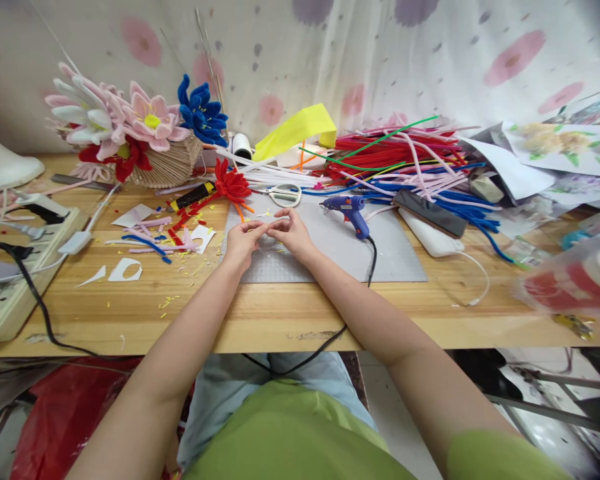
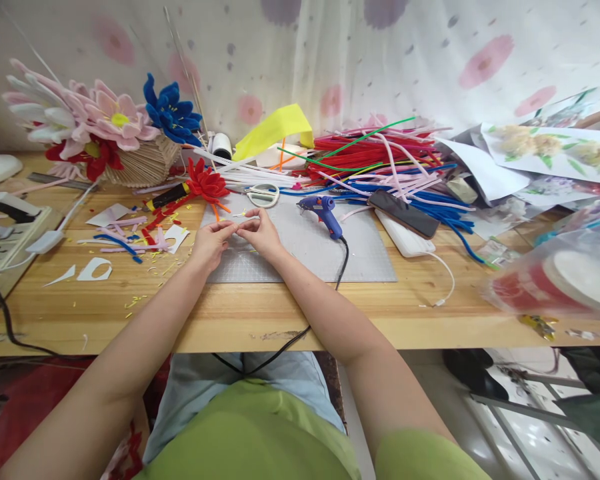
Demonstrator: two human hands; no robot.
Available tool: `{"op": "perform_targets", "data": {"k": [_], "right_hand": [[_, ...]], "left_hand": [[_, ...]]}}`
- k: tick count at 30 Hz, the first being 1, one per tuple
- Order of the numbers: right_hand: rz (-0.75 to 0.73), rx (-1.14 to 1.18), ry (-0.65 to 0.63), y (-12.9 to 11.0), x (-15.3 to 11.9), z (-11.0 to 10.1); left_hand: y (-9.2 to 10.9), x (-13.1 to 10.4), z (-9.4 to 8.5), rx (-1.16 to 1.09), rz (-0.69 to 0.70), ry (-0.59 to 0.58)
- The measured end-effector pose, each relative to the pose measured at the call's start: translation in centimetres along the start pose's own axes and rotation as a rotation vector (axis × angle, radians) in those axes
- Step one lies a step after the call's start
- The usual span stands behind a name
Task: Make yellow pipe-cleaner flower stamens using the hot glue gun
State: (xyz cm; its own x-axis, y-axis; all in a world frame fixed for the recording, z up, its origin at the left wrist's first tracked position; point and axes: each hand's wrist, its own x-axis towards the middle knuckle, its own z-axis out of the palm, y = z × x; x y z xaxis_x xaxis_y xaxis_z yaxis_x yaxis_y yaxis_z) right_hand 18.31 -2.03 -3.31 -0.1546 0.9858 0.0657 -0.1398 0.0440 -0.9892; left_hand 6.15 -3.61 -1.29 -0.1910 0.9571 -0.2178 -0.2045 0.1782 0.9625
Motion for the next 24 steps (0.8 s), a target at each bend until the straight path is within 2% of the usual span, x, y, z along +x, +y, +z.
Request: {"op": "perform_targets", "data": {"k": [7, 12, 24], "right_hand": [[0.019, 0.009, 0.021, -0.13, -0.01, -0.06], [0.029, -0.003, 0.019, -0.16, -0.15, -0.13], [0.107, 0.085, -0.002, -0.55, -0.32, -0.21]], "left_hand": [[0.26, -0.22, -0.18, 0.013, 0.028, -0.066], [0.23, -0.33, -0.33, 0.081, 0.102, -0.059], [-0.08, -0.31, -0.42, 0.133, 0.128, -0.049]]}}
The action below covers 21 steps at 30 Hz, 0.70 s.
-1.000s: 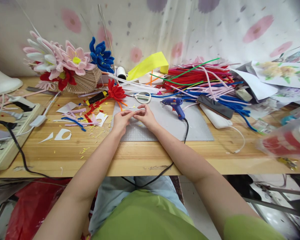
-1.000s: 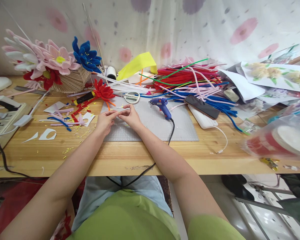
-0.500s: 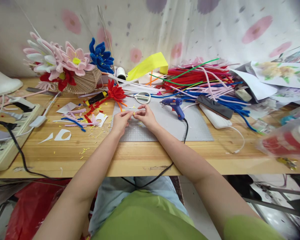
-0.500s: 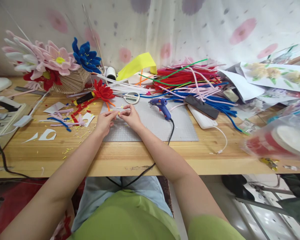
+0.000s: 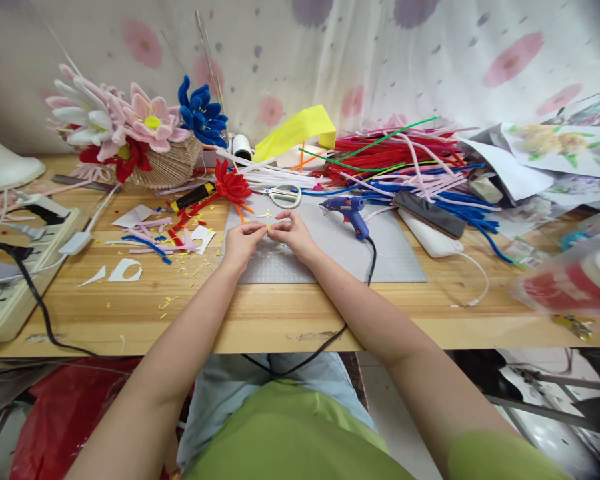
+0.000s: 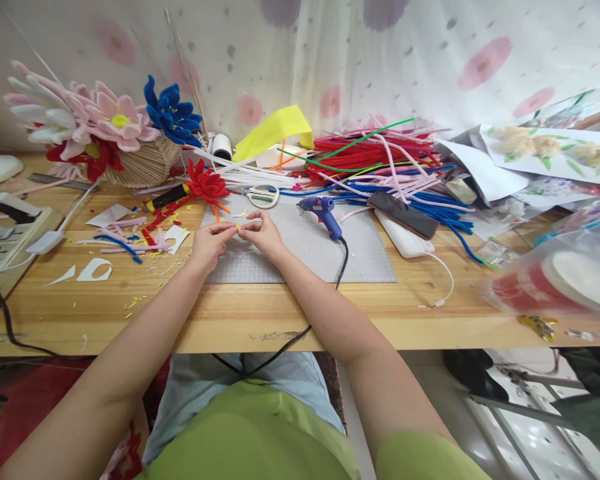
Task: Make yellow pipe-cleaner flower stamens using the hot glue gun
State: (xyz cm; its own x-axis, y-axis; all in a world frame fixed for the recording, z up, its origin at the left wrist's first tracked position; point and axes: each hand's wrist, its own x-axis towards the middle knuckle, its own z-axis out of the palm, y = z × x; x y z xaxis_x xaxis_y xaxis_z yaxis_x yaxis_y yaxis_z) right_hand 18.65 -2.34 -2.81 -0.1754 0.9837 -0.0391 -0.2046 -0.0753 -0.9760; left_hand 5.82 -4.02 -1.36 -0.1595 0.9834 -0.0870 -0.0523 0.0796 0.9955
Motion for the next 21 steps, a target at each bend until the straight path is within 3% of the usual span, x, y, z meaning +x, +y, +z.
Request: {"op": "perform_targets", "data": {"k": [7, 16, 19, 21], "right_hand": [[-0.003, -0.092, -0.019, -1.7, -0.3, -1.3], [-0.016, -0.451, -0.170, -7.5, -2.2, -7.7], [0.166, -0.585, -0.308, -8.9, -3.7, -10.5], [0.294, -0.677, -0.306, -9.7, -4.7, -12.5]], "left_hand": [[0.1, 0.3, 0.0, -0.042, -0.082, 0.088], [0.0, 0.6, -0.2, -0.039, -0.105, 0.099], [0.2, 0.4, -0.2, -0.075, -0.116, 0.067], [0.2, 0.3, -0.2, -0.086, -0.117, 0.057]]}}
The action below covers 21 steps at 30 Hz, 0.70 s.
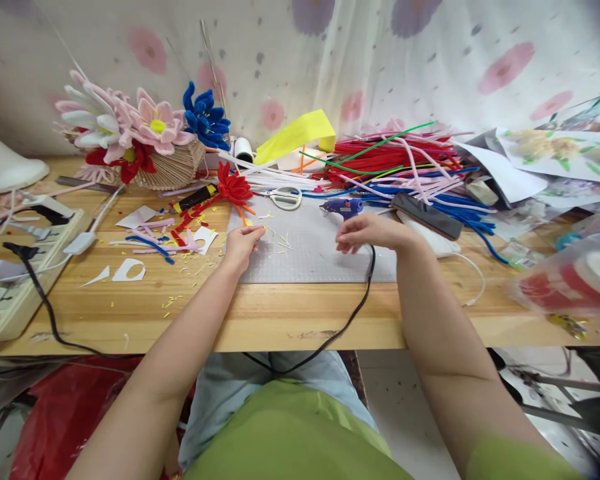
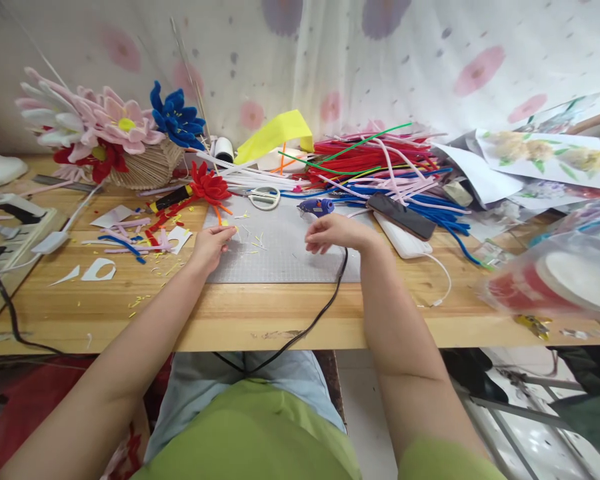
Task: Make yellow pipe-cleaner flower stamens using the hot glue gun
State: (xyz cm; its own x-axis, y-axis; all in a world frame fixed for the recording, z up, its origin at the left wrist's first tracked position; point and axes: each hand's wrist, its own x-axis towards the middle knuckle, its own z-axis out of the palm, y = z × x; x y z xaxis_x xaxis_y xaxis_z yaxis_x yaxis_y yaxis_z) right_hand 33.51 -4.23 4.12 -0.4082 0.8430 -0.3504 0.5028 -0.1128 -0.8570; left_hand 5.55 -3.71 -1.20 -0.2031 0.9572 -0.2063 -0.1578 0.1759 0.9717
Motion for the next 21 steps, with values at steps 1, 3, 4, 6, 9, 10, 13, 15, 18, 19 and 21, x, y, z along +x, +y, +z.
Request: {"op": "perform_targets", "data": {"k": [1, 3, 4, 6, 9, 10, 13, 15, 18, 19, 21], "right_hand": [[0.064, -0.049, 0.012, 0.5, -0.7, -0.8], [0.170, -0.190, 0.122, 1.3, -1.5, -2.2], [0.204, -0.288, 0.207, 1.7, -1.5, -2.7], [0.234, -0.454, 0.420, 2.2, -1.0, -3.2], [0.150, -0.482, 0.611, 2.8, 1.2, -2.6], [0.102, -0.436, 0.616, 3.0, 2.0, -2.2], [0.045, -0.275, 0.667, 3.5, 4.0, -0.6], [0.050, -0.182, 0.753, 3.4, 4.7, 0.4], [-0.088, 0.083, 0.771, 2.5, 4.5, 1.9], [-0.163, 0.184, 0.721, 2.0, 4.3, 2.5], [-0.258, 0.281, 0.574, 1.2, 4.0, 3.9]], "left_hand": [[0.0, 0.0, 0.0, 0.003, 0.000, -0.002], [-0.1, 0.1, 0.0, 0.023, -0.001, -0.005], [-0.2, 0.1, 0.0, 0.034, 0.000, -0.007], [-0.3, 0.2, 0.0, 0.055, 0.000, -0.009], [-0.4, 0.2, -0.1, 0.069, -0.012, -0.012], [-0.4, 0.3, -0.1, 0.072, -0.019, -0.011], [-0.4, 0.3, -0.1, 0.083, -0.028, -0.011], [-0.4, 0.4, -0.1, 0.090, -0.035, -0.006], [-0.4, 0.5, 0.0, 0.087, -0.051, -0.002], [-0.4, 0.5, 0.0, 0.086, -0.052, -0.003], [-0.4, 0.5, 0.0, 0.086, -0.046, -0.007]]}}
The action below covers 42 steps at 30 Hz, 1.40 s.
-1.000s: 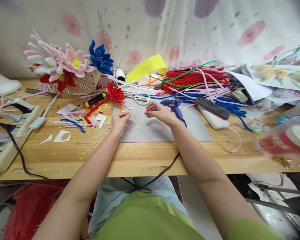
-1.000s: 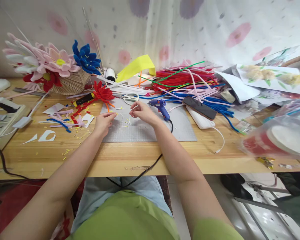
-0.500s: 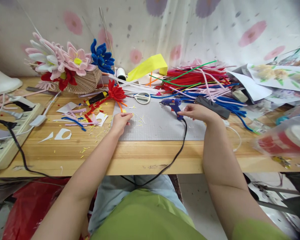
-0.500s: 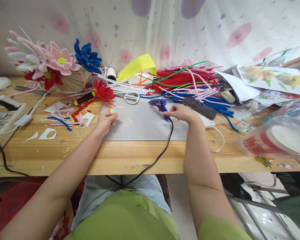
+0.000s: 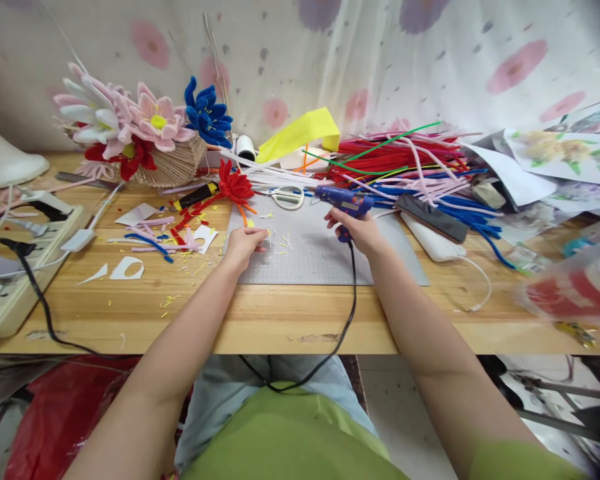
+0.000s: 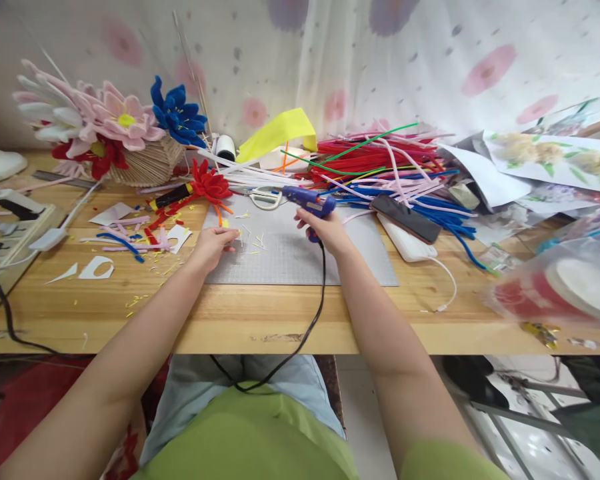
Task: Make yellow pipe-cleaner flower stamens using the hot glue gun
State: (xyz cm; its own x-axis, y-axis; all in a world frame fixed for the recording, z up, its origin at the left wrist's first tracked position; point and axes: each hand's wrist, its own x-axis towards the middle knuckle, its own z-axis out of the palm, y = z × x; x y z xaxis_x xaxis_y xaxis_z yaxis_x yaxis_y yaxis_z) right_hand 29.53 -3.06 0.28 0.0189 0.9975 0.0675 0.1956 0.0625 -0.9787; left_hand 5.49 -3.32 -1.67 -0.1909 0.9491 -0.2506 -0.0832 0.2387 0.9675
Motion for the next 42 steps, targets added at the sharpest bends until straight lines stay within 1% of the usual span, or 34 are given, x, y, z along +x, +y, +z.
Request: {"op": "perform_targets", "data": {"k": [2, 4, 7, 13, 17, 23, 34, 42], "right_hand": [[0.017, -0.013, -0.152, -0.2, -0.8, 1.2], [0.029, -0.072, -0.263, -0.1, -1.3, 2.3], [0.025, -0.142, -0.328, 0.4, -1.5, 3.1], [-0.055, -0.162, -0.345, 0.3, -1.4, 3.1], [-0.071, -0.192, -0.376, 0.3, -1.5, 3.2], [-0.079, -0.217, -0.373, 0.7, -1.4, 3.2], [-0.085, -0.245, -0.366, 0.7, -1.3, 3.3], [-0.077, -0.228, -0.357, 0.8, -1.1, 3.2]], "left_hand": [[0.0, 0.0, 0.0, -0.006, 0.005, -0.002], [0.0, 0.0, 0.0, -0.014, 0.004, -0.004], [0.1, -0.1, 0.0, -0.016, 0.002, -0.003], [0.0, 0.1, 0.0, -0.005, -0.002, -0.005], [-0.1, 0.2, 0.0, -0.002, 0.008, -0.012], [0.1, 0.0, 0.0, 0.002, 0.002, -0.014], [0.1, -0.1, 0.0, 0.000, 0.009, -0.022], [0.2, -0.1, 0.0, -0.004, -0.018, -0.026]]}}
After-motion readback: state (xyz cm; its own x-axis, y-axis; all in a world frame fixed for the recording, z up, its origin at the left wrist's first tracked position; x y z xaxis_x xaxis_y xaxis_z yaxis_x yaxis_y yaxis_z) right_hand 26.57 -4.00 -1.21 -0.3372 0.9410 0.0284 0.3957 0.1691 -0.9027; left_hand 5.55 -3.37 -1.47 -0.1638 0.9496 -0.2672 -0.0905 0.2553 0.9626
